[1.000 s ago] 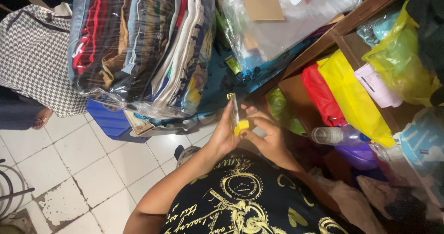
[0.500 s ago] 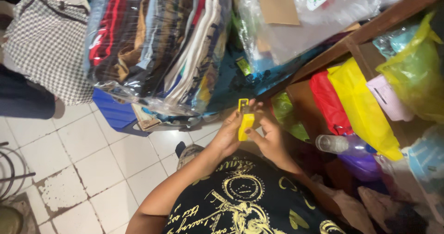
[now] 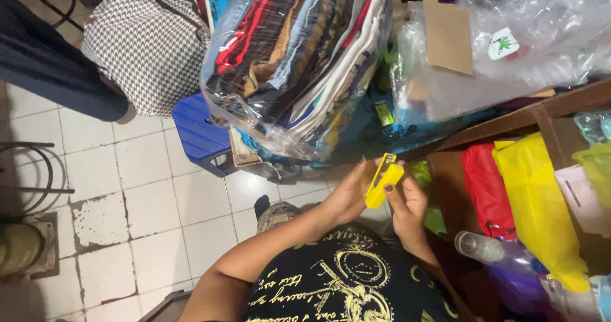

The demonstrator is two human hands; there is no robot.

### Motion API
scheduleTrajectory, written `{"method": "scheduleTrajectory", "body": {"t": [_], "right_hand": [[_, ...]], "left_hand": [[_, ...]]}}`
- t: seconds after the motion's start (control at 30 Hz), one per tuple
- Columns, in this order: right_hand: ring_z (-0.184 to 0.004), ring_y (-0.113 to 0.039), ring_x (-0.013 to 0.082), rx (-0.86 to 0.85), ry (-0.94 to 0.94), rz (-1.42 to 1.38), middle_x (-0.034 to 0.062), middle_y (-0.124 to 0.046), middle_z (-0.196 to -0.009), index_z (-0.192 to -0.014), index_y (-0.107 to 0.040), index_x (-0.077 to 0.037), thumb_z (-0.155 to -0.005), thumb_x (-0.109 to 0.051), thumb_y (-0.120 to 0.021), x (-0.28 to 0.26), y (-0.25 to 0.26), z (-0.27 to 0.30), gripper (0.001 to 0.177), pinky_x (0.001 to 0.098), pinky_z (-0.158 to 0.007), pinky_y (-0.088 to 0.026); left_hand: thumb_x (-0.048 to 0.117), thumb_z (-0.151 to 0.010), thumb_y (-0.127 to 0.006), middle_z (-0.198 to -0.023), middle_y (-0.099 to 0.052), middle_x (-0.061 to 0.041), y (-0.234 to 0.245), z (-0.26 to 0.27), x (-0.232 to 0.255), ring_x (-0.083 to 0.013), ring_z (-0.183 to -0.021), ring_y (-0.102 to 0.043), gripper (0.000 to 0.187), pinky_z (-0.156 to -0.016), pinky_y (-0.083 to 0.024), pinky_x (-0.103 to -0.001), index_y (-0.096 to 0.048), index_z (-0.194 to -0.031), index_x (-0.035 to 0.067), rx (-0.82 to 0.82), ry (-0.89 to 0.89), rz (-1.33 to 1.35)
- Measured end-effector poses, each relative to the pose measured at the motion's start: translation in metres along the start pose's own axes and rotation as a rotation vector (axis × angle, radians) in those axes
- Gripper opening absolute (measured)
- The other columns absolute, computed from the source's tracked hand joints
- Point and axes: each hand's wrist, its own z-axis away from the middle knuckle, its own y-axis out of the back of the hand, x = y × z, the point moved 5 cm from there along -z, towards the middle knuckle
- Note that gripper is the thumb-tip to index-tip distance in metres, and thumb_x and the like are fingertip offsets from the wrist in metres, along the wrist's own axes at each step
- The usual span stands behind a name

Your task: The person packs folded clothes into a clear plastic bag, seals it with a yellow clip, and then uses a yellow handheld label maker to print and apply a label to the package. The person repeats this process for a second bag of clothes.

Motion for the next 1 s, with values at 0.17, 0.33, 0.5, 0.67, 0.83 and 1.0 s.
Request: {"method": "scheduleTrajectory", "body": {"t": [0.17, 0.33, 0.5, 0.67, 0.83, 1.0], "right_hand": [[-0.121, -0.061, 0.016, 0.006, 0.027, 0.004, 0.0112, -0.066, -0.132, -0.134, -0.06, 0.006, -0.103, -0.013, -0.064, -0.001, -0.003, 0.001, 0.036, 0.0317, -0.107, -0.046], [-0.129, -0.056, 0.0198, -0.028, 0.227, 0.225, 0.0128, -0.062, -0.136, -0.131, -0.061, 0.007, -0.102, -0.012, -0.064, -0.006, -0.01, -0.002, 0.035, 0.0346, -0.114, -0.041], [-0.12, -0.059, 0.0197, -0.114, 0.291, 0.293, 0.0102, -0.061, -0.125, -0.124, -0.063, 0.005, -0.1, -0.016, -0.068, -0.014, -0.017, -0.005, 0.032, 0.0337, -0.106, -0.046], [-0.118, -0.059, 0.0202, -0.132, 0.311, 0.139, 0.0092, -0.059, -0.125, -0.124, -0.062, 0.004, -0.101, -0.023, -0.069, -0.015, -0.02, -0.001, 0.036, 0.0351, -0.104, -0.048], [-0.121, -0.058, 0.0239, -0.023, 0.186, -0.444, 0.0122, -0.053, -0.132, -0.134, -0.057, 0.001, -0.101, -0.023, -0.073, -0.013, -0.014, 0.001, 0.043, 0.0431, -0.109, -0.051], [-0.109, -0.065, 0.0307, -0.09, -0.086, -0.583, 0.0178, -0.056, -0.129, -0.123, -0.054, 0.004, -0.087, -0.031, -0.073, -0.016, -0.014, -0.006, 0.054, 0.0502, -0.082, -0.063]], "left_hand": [[0.054, -0.11, -0.034, -0.157, -0.047, -0.012, -0.003, -0.003, 0.002, -0.0236, -0.145, -0.045, 0.067, -0.123, -0.033, -0.041, -0.039, -0.153, 0.003, 0.0, -0.006, 0.071], [0.045, -0.113, -0.035, -0.149, -0.055, -0.015, -0.001, -0.003, 0.009, -0.0253, -0.136, -0.054, 0.057, -0.118, -0.042, -0.042, -0.049, -0.146, 0.0, 0.054, -0.088, -0.033], [0.038, -0.113, -0.038, -0.14, -0.064, -0.018, 0.003, 0.004, 0.021, -0.0272, -0.122, -0.064, 0.053, -0.106, -0.051, -0.042, -0.057, -0.137, -0.005, 0.115, -0.117, -0.109], [0.037, -0.111, -0.038, -0.143, -0.062, -0.017, -0.006, 0.007, 0.035, -0.0262, -0.129, -0.06, 0.051, -0.112, -0.047, -0.041, -0.057, -0.137, -0.003, 0.088, -0.151, -0.146], [0.033, -0.109, -0.047, -0.145, -0.06, -0.015, -0.027, 0.042, 0.088, -0.0256, -0.136, -0.056, 0.042, -0.117, -0.042, -0.041, -0.062, -0.133, 0.002, 0.032, -0.426, -0.861], [0.019, -0.097, -0.071, -0.121, -0.075, -0.008, -0.061, 0.096, 0.152, -0.0204, -0.122, -0.07, 0.017, -0.106, -0.057, -0.041, -0.073, -0.11, 0.008, -0.054, -0.835, -1.351]]}}
